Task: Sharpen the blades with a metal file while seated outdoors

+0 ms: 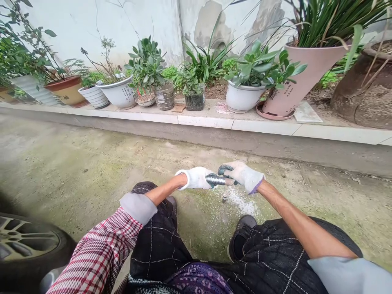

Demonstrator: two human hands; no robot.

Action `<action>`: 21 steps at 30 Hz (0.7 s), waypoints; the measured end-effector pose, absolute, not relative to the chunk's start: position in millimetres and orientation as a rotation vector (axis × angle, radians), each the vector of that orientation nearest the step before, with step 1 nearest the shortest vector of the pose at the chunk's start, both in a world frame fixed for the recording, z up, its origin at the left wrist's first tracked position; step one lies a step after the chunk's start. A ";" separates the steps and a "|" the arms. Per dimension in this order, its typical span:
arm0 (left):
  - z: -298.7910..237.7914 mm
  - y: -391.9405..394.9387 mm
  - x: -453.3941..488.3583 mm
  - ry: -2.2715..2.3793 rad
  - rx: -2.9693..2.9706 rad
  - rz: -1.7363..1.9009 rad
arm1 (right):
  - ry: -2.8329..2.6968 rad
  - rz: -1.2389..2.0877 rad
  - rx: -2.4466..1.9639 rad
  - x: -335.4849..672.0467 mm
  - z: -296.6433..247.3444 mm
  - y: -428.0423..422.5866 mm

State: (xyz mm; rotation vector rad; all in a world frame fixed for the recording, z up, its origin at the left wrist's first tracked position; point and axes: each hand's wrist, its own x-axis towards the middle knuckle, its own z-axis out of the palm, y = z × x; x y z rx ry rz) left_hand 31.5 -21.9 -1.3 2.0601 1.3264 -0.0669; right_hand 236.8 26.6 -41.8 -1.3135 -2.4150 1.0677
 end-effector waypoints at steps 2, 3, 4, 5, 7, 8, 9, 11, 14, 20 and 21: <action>-1.5 -21.1 30.4 1.240 2.003 -0.013 | -2.316 1.178 -1.349 237.3 -40.6 24.7; -1.5 -20.5 29.9 1.206 1.982 0.017 | -2.271 1.239 -1.372 236.4 -39.5 22.8; -1.5 -19.6 29.3 1.222 1.937 0.051 | -2.227 1.293 -1.405 234.7 -38.4 20.4; -1.5 -18.7 28.9 1.241 1.900 0.083 | -2.186 1.333 -1.448 232.3 -37.4 17.8; -1.4 -16.6 28.2 1.270 1.835 0.155 | -2.132 1.351 -1.544 226.6 -35.7 12.4; -1.5 -15.6 27.9 1.289 1.790 0.198 | -2.131 1.333 -1.568 223.7 -34.9 9.9; -1.6 -14.6 27.6 1.310 1.745 0.238 | -2.153 1.309 -1.566 221.0 -33.9 7.4; -2.0 -12.5 26.9 1.355 1.664 0.309 | -2.231 1.248 -1.512 216.6 -30.6 2.1; -2.4 -7.6 24.8 1.452 1.622 0.334 | -2.356 1.173 -1.410 211.6 -21.7 -7.2; -12.5 0.6 21.6 1.645 2.322 -0.147 | -2.596 0.940 -1.268 208.0 -4.5 -18.3; -15.4 -0.9 22.7 1.631 2.426 -0.258 | -2.651 0.855 -1.305 208.4 -4.6 -17.0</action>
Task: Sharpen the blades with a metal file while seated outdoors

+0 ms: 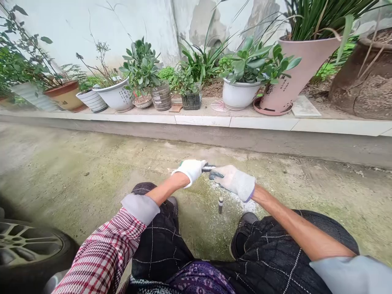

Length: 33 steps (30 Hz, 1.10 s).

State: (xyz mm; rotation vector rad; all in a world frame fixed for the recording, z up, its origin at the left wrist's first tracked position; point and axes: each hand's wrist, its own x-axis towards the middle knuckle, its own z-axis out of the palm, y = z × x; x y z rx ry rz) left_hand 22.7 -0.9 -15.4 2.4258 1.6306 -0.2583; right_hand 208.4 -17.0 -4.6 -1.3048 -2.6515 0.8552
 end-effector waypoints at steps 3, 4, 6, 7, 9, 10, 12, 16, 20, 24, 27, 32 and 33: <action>-21.8 -10.2 28.3 1.473 2.570 -0.478 | -2.800 0.627 -1.446 210.8 -11.9 -8.8; -22.4 -13.8 30.4 1.404 2.601 -0.523 | -2.832 0.587 -1.476 212.0 -15.9 -5.3; -21.3 -19.5 33.6 1.272 2.664 -0.604 | -2.855 0.576 -1.508 214.8 -24.4 1.5; -19.8 -21.3 34.4 1.227 2.678 -0.618 | -2.843 0.597 -1.514 216.3 -28.0 4.5; -15.8 -22.4 34.1 1.198 2.658 -0.589 | -2.791 0.678 -1.506 219.7 -32.7 9.5; -13.5 -22.0 33.1 1.199 2.631 -0.561 | -2.760 0.735 -1.486 221.4 -33.6 11.4; -8.7 -20.5 30.3 1.208 2.562 -0.458 | -2.686 0.856 -1.407 225.1 -32.3 14.3; 0.2 -17.6 25.3 1.225 2.431 -0.195 | -2.417 1.031 -1.204 230.4 -24.7 16.2; 6.6 -15.7 24.7 1.349 2.186 0.030 | -2.180 1.221 -1.367 227.0 -23.1 11.6; 11.4 -12.8 24.3 1.458 1.850 0.254 | -2.196 1.165 -1.422 218.8 -26.2 2.9; 8.1 -7.4 23.9 1.539 1.758 0.307 | -2.411 1.002 -1.376 214.0 -23.9 -3.6; -17.3 1.1 27.6 1.723 2.184 -0.142 | -2.765 0.636 -1.464 200.1 -11.7 -14.7; -23.5 0.6 29.0 1.730 2.246 -0.273 | -2.837 0.599 -1.521 196.5 -9.3 -16.7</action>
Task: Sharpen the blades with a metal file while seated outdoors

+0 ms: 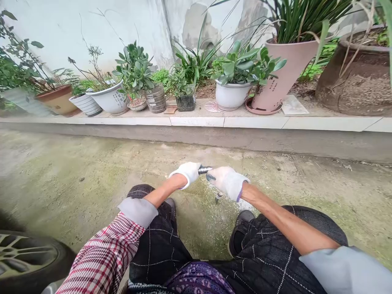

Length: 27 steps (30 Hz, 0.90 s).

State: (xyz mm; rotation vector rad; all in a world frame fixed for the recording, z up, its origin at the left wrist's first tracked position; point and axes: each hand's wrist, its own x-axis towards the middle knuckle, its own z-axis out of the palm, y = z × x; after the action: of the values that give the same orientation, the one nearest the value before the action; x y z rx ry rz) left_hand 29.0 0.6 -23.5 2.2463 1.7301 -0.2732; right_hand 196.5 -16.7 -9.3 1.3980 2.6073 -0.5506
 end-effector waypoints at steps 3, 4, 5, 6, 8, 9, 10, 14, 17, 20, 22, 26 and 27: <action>-37.2 -6.6 34.3 1.608 2.355 -0.609 | 2.441 -0.474 1.329 189.5 -4.9 -19.3; -39.2 -10.2 36.0 1.521 2.400 -0.675 | 2.423 -0.468 1.312 189.4 -4.7 -18.4; -39.8 -13.8 37.6 1.429 2.452 -0.713 | 2.421 -0.463 1.306 190.5 -5.3 -16.5; -39.1 -17.2 38.9 1.339 2.515 -0.721 | 2.424 -0.458 1.314 192.8 -6.7 -13.8; -35.5 -21.9 39.7 1.209 2.641 -0.673 | 2.448 -0.461 1.364 200.1 -11.4 -6.6; -33.6 -22.9 39.2 1.175 2.691 -0.643 | 2.468 -0.471 1.394 204.3 -14.4 -2.8; -32.0 -22.9 38.1 1.156 2.727 -0.618 | 2.487 -0.488 1.425 208.3 -17.7 0.7; -31.0 -18.9 31.9 1.157 2.763 -0.511 | 2.581 -0.613 1.457 218.9 -28.8 9.5; -30.2 -18.8 30.3 1.190 2.666 -0.390 | 2.650 -0.757 1.443 221.9 -30.8 13.0; -23.3 -21.7 31.1 1.249 2.519 -0.248 | 2.719 -0.915 1.458 226.2 -28.2 16.2; -15.0 -22.2 30.2 1.283 2.446 -0.167 | 2.787 -1.056 1.480 229.1 -25.8 16.9; 8.9 -13.2 22.5 1.320 2.241 0.034 | 2.629 -1.573 1.695 225.0 -19.7 13.7; 14.9 -8.7 20.5 1.335 2.163 0.109 | 2.541 -1.706 1.774 221.4 -17.3 12.9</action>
State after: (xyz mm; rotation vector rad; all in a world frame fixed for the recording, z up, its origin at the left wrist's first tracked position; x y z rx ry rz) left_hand 20.5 -8.7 14.9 2.1634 1.3348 0.1086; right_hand 221.4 12.9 -17.3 1.7740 2.5413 -1.7062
